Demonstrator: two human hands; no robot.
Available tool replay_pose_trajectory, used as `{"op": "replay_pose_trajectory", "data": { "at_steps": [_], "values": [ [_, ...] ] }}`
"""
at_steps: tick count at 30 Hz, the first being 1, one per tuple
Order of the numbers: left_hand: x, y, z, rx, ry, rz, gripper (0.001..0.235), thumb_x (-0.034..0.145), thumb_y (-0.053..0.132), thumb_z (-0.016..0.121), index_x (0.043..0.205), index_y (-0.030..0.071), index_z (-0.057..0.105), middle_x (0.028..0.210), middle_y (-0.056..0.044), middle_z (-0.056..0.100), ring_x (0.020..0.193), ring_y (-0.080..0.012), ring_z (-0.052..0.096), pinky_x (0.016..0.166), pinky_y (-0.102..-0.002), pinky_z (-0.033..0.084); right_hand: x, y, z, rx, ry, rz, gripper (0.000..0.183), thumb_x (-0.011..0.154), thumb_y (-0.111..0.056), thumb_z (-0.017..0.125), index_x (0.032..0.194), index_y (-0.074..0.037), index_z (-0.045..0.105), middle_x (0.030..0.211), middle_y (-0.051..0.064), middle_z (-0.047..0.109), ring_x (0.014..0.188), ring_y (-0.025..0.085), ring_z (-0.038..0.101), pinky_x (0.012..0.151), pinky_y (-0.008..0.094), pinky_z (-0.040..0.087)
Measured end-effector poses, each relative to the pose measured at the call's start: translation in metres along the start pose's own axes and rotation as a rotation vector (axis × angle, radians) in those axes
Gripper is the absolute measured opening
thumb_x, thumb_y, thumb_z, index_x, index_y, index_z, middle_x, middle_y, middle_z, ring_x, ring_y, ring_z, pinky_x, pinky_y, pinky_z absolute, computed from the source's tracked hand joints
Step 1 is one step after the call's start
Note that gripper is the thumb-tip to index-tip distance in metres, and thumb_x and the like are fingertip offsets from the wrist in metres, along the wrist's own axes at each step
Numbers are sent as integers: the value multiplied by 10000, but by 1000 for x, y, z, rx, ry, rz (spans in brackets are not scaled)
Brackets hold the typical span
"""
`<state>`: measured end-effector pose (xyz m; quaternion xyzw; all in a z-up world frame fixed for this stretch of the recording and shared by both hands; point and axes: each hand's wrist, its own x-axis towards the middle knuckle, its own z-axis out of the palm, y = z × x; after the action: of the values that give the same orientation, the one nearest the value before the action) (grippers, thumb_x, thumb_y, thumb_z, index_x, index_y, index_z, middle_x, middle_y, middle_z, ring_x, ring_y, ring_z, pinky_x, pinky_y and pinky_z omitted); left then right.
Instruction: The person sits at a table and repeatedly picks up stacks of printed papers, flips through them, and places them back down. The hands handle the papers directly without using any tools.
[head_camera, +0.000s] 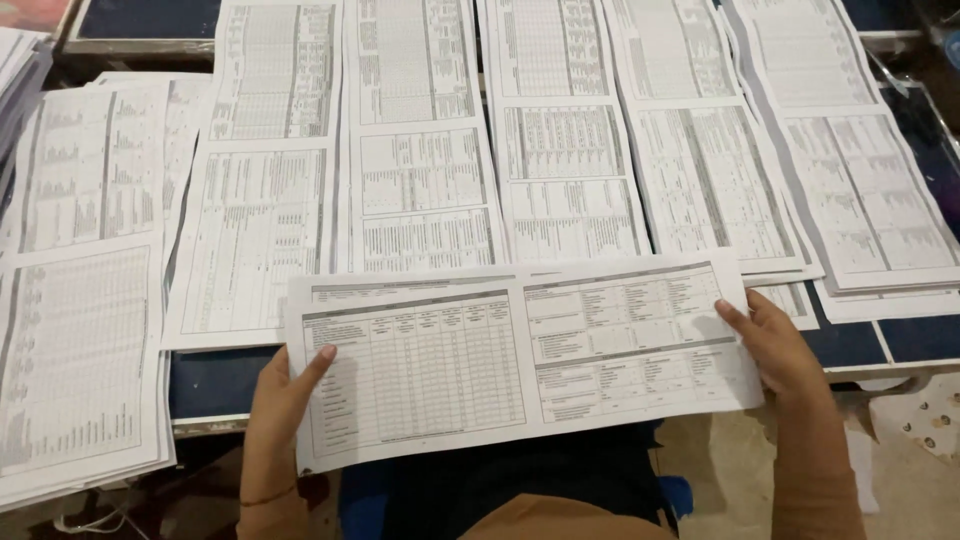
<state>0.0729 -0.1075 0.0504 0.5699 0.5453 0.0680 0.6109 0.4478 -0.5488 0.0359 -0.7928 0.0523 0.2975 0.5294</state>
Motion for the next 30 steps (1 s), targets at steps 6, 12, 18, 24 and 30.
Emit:
{"op": "replay_pose_trajectory", "data": {
  "at_steps": [6, 12, 18, 24, 30],
  "values": [
    [-7, -10, -7, 232, 10, 88, 575, 942, 418, 679, 1444, 139, 715, 1412, -73, 785, 1321, -274, 730, 1100, -475, 589, -64, -49, 20, -318, 141, -23, 601, 951, -217, 729, 1522, -66, 617, 1443, 179, 712, 1291, 368, 674, 1064, 533, 532],
    [-24, -30, -18, 45, 229, 432, 403, 1005, 271, 716, 1302, 5, 769, 1237, -106, 801, 1085, -224, 709, 814, -365, 558, -54, 14, -19, -76, 351, -518, 606, 935, -134, 802, 1472, 22, 569, 1396, 216, 682, 1234, 373, 677, 1031, 495, 609],
    [14, -81, -13, -115, -71, 1170, 396, 989, 84, 742, 1380, 47, 690, 1328, -105, 766, 1234, -269, 775, 1130, -407, 673, -17, 77, -48, 118, 122, -839, 645, 882, -129, 800, 1473, -80, 547, 1327, 52, 601, 1255, 180, 599, 1094, 329, 523],
    [-19, -75, 31, -318, 354, 610, 382, 983, 213, 777, 1294, 6, 700, 1270, -128, 741, 1199, -266, 707, 1061, -401, 587, -31, 89, -24, 119, 336, -570, 421, 904, -191, 858, 1251, -89, 643, 1309, 70, 682, 1248, 227, 673, 1094, 376, 598],
    [8, -91, 14, -217, 370, 754, 413, 957, 246, 817, 1295, 50, 683, 1244, -107, 719, 1181, -272, 692, 1048, -398, 586, -53, 47, -16, 76, 340, -566, 430, 957, -243, 829, 1282, -92, 591, 1229, 61, 637, 1258, 247, 646, 1095, 423, 569]
  ]
}}
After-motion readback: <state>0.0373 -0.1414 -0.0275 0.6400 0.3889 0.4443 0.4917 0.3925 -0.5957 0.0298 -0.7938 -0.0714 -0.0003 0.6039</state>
